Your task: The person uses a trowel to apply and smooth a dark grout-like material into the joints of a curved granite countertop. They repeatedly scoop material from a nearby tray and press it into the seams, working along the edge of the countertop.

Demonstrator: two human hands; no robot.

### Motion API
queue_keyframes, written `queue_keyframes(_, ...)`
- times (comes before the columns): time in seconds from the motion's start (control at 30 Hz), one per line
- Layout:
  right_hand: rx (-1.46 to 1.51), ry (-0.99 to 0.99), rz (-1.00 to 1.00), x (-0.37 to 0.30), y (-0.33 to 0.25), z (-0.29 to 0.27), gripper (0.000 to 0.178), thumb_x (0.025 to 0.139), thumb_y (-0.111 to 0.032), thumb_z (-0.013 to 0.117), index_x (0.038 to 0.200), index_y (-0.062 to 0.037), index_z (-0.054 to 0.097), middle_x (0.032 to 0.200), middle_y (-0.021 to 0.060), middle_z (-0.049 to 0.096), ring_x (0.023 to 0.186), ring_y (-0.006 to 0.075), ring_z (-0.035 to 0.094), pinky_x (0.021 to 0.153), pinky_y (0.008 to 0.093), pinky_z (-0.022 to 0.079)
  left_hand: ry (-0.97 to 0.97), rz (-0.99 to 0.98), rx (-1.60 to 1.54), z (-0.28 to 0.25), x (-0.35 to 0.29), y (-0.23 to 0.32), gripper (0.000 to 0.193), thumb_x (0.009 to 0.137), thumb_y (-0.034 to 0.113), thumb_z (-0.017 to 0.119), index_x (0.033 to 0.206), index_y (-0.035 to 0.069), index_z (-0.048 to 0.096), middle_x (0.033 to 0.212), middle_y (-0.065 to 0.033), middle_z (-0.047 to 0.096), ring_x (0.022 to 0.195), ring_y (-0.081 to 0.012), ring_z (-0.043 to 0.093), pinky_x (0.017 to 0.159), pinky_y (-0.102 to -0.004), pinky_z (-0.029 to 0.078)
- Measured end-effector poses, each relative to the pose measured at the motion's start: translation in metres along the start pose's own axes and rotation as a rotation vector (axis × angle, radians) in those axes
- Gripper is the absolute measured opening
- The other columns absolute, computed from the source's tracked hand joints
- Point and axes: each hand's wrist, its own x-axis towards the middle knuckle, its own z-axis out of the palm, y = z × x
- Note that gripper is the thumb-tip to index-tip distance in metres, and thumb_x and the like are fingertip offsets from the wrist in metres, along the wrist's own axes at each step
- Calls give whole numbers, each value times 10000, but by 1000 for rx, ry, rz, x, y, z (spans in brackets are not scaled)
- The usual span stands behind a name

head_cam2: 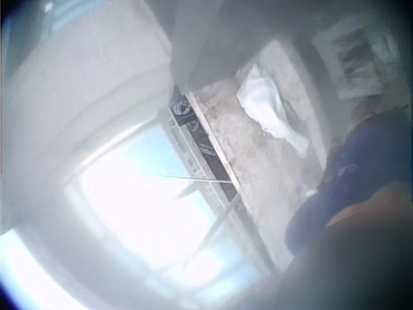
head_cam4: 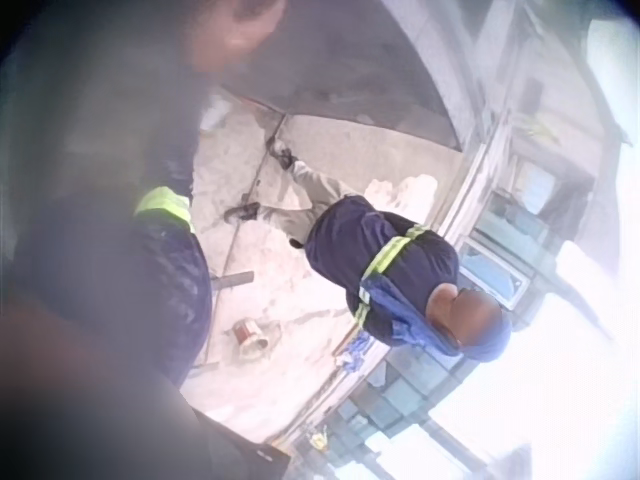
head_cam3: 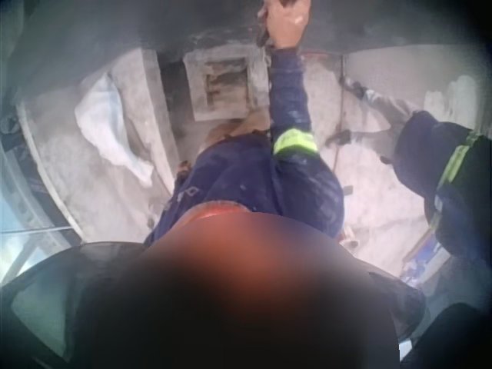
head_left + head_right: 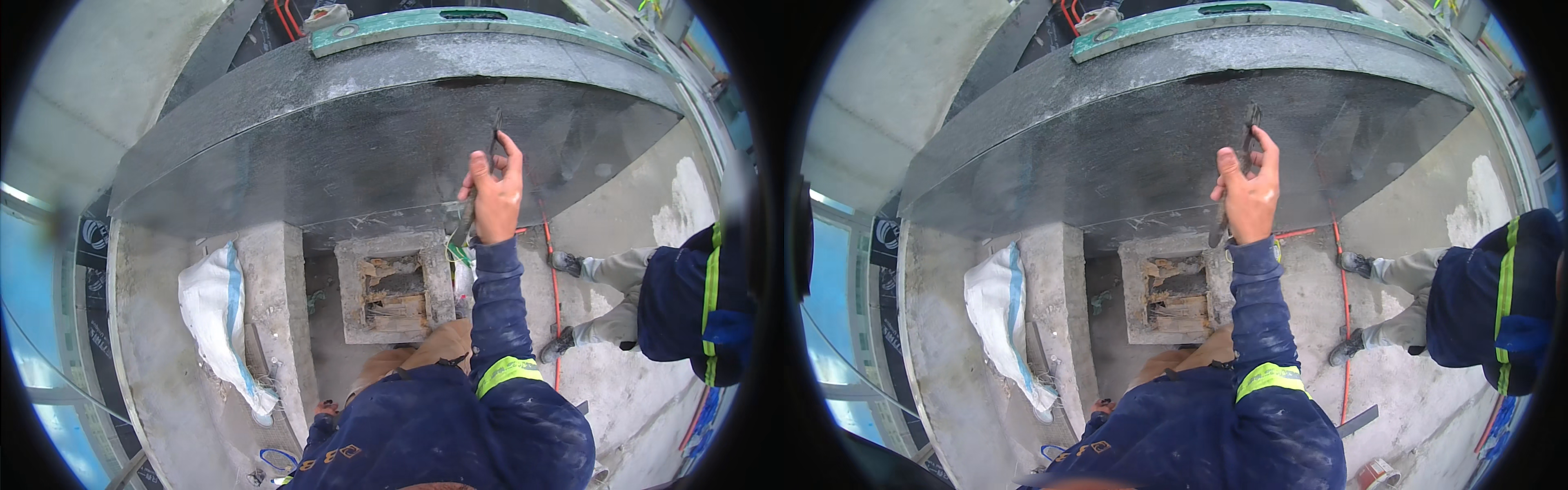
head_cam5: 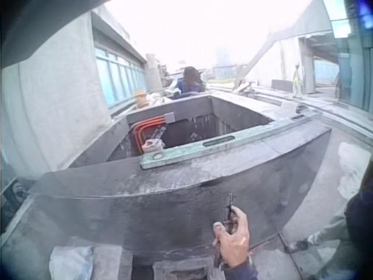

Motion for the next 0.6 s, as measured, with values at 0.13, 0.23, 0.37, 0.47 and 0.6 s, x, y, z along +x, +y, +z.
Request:
queue_keyframes(0.13,-61,67,-33,34,-29,-26,646,888,-383,669,1323,26,422,784,72,548,502,96,524,397,240,409,14,83,379,11,23,2,311,767,43,706,1056,14,595,905,-126,640,777,-266,643,634,-400,527)
queue_keyframes(0.23,-36,67,14,54,-47,-24,588,904,-378,648,1300,17,467,757,48,524,507,95,515,390,238,393,-30,-21,16,34,39,37,328,773,34,699,1076,4,580,922,-134,637,766,-278,644,622,-397,536)
queue_keyframes(0.37,21,9,80,58,-43,-7,598,884,-380,675,1290,22,499,805,68,559,520,95,525,387,241,401,-41,-95,-200,45,38,65,346,773,34,704,1088,-9,567,930,-140,630,757,-274,641,611,-395,546)
queue_keyframes(0.47,40,13,102,48,-42,15,593,880,-366,684,1290,23,507,813,68,566,530,95,533,388,240,408,-47,-112,-269,54,56,61,350,773,37,709,1089,-15,567,940,-138,630,775,-273,640,627,-400,548)
queue_keyframes(0.6,62,-2,132,27,-43,47,541,893,-339,674,1269,20,523,794,32,525,535,88,527,387,230,404,-44,-56,-159,49,67,36,388,761,105,737,1092,-27,583,969,-135,654,823,-280,645,722,-400,531)
